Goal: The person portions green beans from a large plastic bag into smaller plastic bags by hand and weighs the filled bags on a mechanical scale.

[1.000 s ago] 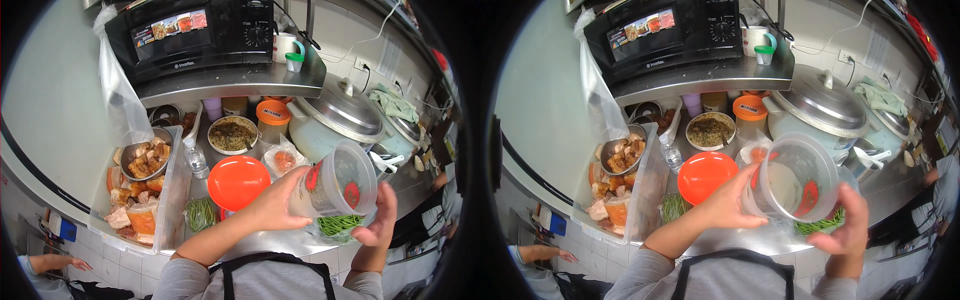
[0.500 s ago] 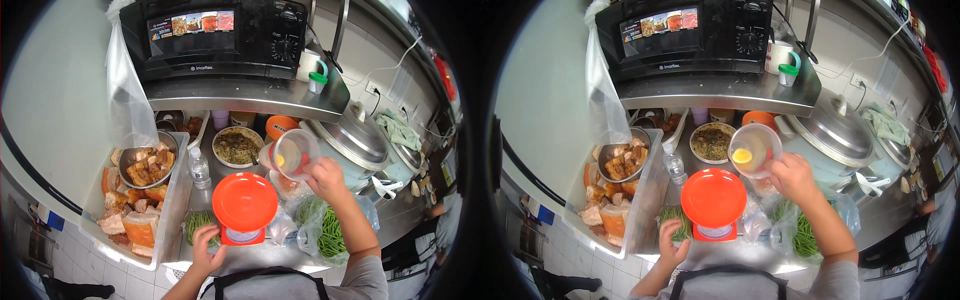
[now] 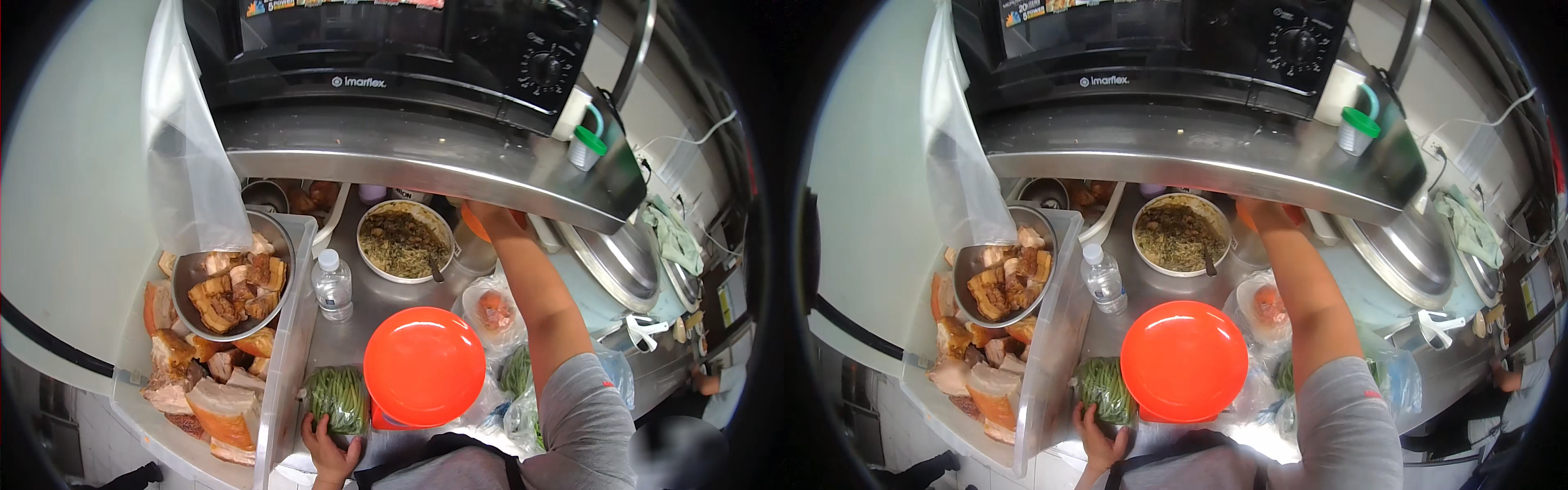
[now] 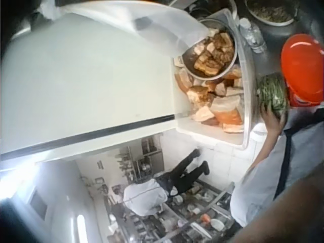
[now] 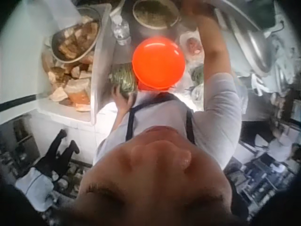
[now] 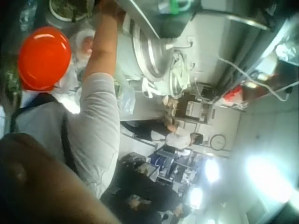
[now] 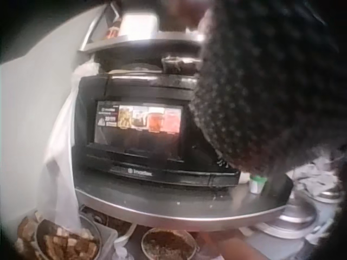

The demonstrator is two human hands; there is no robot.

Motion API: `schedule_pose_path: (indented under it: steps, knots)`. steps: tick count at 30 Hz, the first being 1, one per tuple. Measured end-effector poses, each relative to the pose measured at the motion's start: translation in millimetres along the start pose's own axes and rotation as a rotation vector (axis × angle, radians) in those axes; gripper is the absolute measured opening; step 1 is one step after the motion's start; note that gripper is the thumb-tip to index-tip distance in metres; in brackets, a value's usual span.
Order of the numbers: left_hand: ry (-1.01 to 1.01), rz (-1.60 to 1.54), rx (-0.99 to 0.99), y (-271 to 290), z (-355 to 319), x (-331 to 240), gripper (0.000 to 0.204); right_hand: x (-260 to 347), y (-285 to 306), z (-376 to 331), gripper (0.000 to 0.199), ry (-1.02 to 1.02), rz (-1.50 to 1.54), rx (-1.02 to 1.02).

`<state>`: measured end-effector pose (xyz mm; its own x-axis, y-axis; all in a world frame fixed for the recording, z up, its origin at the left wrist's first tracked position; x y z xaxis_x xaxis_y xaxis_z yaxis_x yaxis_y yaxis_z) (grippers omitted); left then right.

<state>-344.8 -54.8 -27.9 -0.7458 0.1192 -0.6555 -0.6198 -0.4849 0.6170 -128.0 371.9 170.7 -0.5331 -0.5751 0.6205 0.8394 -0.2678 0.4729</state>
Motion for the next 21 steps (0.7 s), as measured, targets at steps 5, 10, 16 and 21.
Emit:
schedule_pose_path:
  steps: [5, 10, 16, 21]
  knots:
    - [0.004, 0.061, 0.071, -2.8, -2.3, 2.5, 0.073, 26.7, 0.0, 0.2, 0.026, 0.090, -0.192, 0.048]
    - [-0.007, 0.061, 0.057, -0.3, -3.9, -1.0, 0.069, 57.8, 6.2, -4.6, 0.025, 0.170, -0.400, 0.053]
    - [-0.083, 0.031, 0.098, -5.6, 3.0, -5.7, 0.070, 23.7, 45.6, -47.0, 0.027, -0.124, -0.938, 0.209]
    - [-0.116, -0.058, 0.017, -3.3, -2.0, -1.3, 0.071, 53.0, 146.5, -144.6, 0.031, -0.371, -0.682, 0.280]
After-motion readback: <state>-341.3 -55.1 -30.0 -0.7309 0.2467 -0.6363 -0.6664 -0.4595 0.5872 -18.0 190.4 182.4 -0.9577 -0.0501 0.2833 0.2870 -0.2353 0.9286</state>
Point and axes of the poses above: each hand's wrist, its own z-axis towards the middle knuckle, its own y-axis out of the back of the hand, x = y × z, the point moved 7 cm from there along z, towards the middle knuckle, and after that the axes turned 14 degrees about -y, right-handed, at the moved point
